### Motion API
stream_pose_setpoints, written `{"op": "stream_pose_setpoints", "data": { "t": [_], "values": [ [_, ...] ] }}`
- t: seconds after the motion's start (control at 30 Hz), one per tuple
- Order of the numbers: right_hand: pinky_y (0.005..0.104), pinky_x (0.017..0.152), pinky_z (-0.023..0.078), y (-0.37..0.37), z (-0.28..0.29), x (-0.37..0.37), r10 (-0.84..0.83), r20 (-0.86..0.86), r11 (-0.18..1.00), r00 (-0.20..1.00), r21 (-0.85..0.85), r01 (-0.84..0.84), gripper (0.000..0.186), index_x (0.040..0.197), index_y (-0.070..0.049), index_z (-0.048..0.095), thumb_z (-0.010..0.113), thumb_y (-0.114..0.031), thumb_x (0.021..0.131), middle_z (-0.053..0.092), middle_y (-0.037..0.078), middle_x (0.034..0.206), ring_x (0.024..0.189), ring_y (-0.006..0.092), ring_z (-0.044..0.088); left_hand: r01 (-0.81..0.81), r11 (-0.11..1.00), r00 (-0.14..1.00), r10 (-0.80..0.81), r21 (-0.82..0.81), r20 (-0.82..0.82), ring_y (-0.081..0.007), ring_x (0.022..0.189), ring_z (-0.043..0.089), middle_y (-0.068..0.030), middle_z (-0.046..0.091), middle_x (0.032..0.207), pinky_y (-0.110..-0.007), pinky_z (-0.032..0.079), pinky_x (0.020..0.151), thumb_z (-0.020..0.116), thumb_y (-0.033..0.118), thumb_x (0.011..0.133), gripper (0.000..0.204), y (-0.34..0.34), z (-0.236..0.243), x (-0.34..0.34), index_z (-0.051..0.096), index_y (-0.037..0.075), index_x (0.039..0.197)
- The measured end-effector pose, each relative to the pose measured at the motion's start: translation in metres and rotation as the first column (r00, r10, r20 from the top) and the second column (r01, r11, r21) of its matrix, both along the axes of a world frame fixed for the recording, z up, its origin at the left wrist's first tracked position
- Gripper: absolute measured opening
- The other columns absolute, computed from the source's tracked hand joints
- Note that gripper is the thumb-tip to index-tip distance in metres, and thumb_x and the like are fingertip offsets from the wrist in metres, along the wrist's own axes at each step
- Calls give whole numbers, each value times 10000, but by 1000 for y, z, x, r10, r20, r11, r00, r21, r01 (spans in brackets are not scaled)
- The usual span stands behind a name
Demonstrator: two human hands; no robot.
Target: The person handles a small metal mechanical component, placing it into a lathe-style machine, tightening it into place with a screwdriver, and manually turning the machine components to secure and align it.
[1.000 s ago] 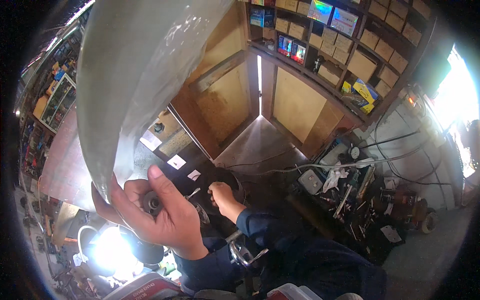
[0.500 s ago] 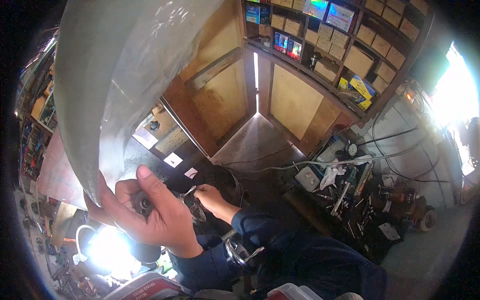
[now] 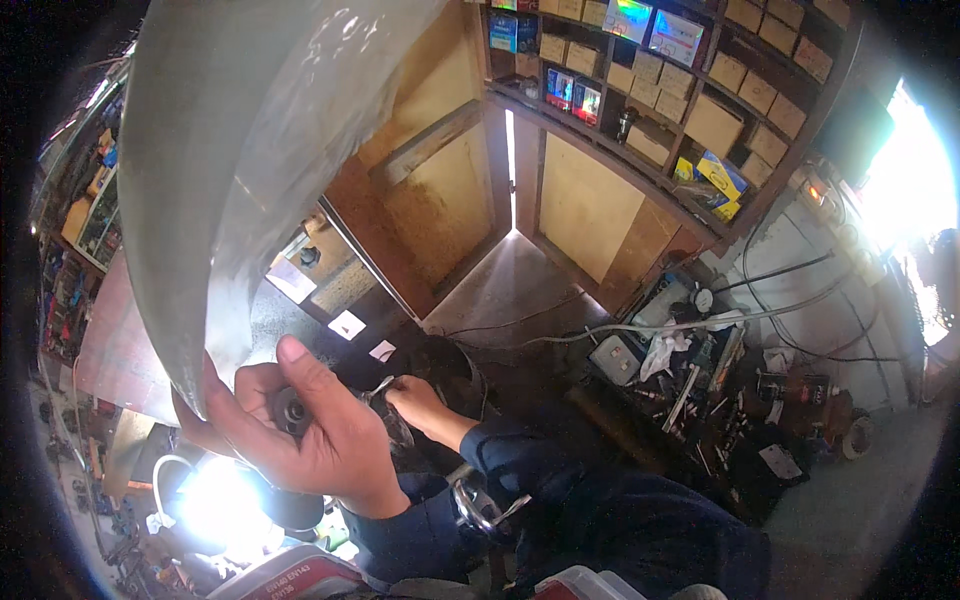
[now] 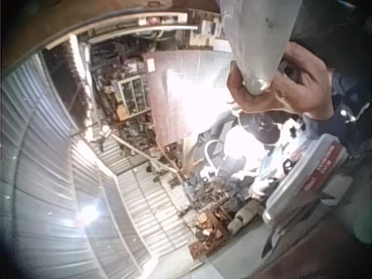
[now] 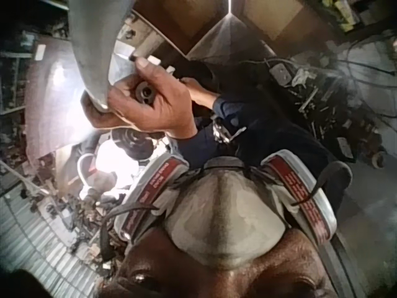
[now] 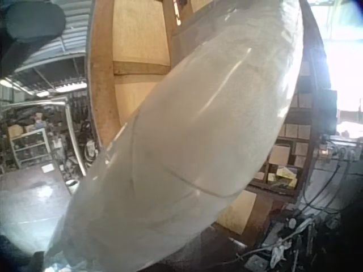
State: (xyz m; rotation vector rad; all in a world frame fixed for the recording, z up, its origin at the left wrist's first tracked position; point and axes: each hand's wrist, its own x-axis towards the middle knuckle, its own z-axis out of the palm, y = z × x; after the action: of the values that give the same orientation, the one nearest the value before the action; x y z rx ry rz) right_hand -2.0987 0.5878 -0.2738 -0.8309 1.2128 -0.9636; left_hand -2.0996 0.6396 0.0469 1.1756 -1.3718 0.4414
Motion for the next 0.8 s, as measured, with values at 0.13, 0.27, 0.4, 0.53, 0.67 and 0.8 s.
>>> {"op": "stream_pose_setpoints", "data": {
  "t": [0.13,0.27,0.4,0.53,0.67,0.8],
  "values": [
    [356,759,476,4,6,7,10,-15,1000,1000,-8,-10,230,1024,22,675,618,-169,910,703,104,910,846,182,633,-39,999,997,39,-7,60,-96,693,562,40,559,642,-550,182,1217,677,126,992,499,2,7,0,479,-48,1416],
    [356,757,478,4,2,15,1,-4,1000,1000,-1,-1,233,1035,23,667,620,-166,906,698,102,905,842,182,632,-78,997,990,79,-14,120,-95,691,564,45,562,637,-568,173,1217,685,139,989,506,1,4,-2,484,-51,1413],
    [355,755,479,2,6,25,-1,11,1000,1000,-11,1,238,1046,23,659,623,-164,902,694,100,900,837,182,631,-91,996,987,93,-22,133,-96,692,569,48,564,629,-569,164,1224,689,140,987,510,1,6,-1,484,-50,1414],
    [355,753,480,4,8,28,-4,18,1000,1000,-19,4,244,1056,24,652,626,-161,898,690,99,896,833,182,629,-79,996,989,84,-43,124,-96,696,570,45,563,622,-567,166,1225,689,135,985,508,0,4,0,490,-54,1412],
    [355,751,482,4,8,29,-8,17,1000,1000,-18,9,252,1067,24,644,629,-158,894,686,97,891,828,182,628,-59,997,992,63,-39,107,-94,697,570,41,556,617,-568,169,1224,688,131,986,503,1,6,-1,491,-59,1408],
    [355,750,483,3,8,29,-11,19,1000,1000,-16,12,260,1078,24,636,631,-155,890,681,96,886,824,182,627,-60,998,991,62,-18,119,-99,702,573,33,544,604,-563,186,1216,686,131,988,503,1,7,-2,485,-64,1407]
  ]
}}
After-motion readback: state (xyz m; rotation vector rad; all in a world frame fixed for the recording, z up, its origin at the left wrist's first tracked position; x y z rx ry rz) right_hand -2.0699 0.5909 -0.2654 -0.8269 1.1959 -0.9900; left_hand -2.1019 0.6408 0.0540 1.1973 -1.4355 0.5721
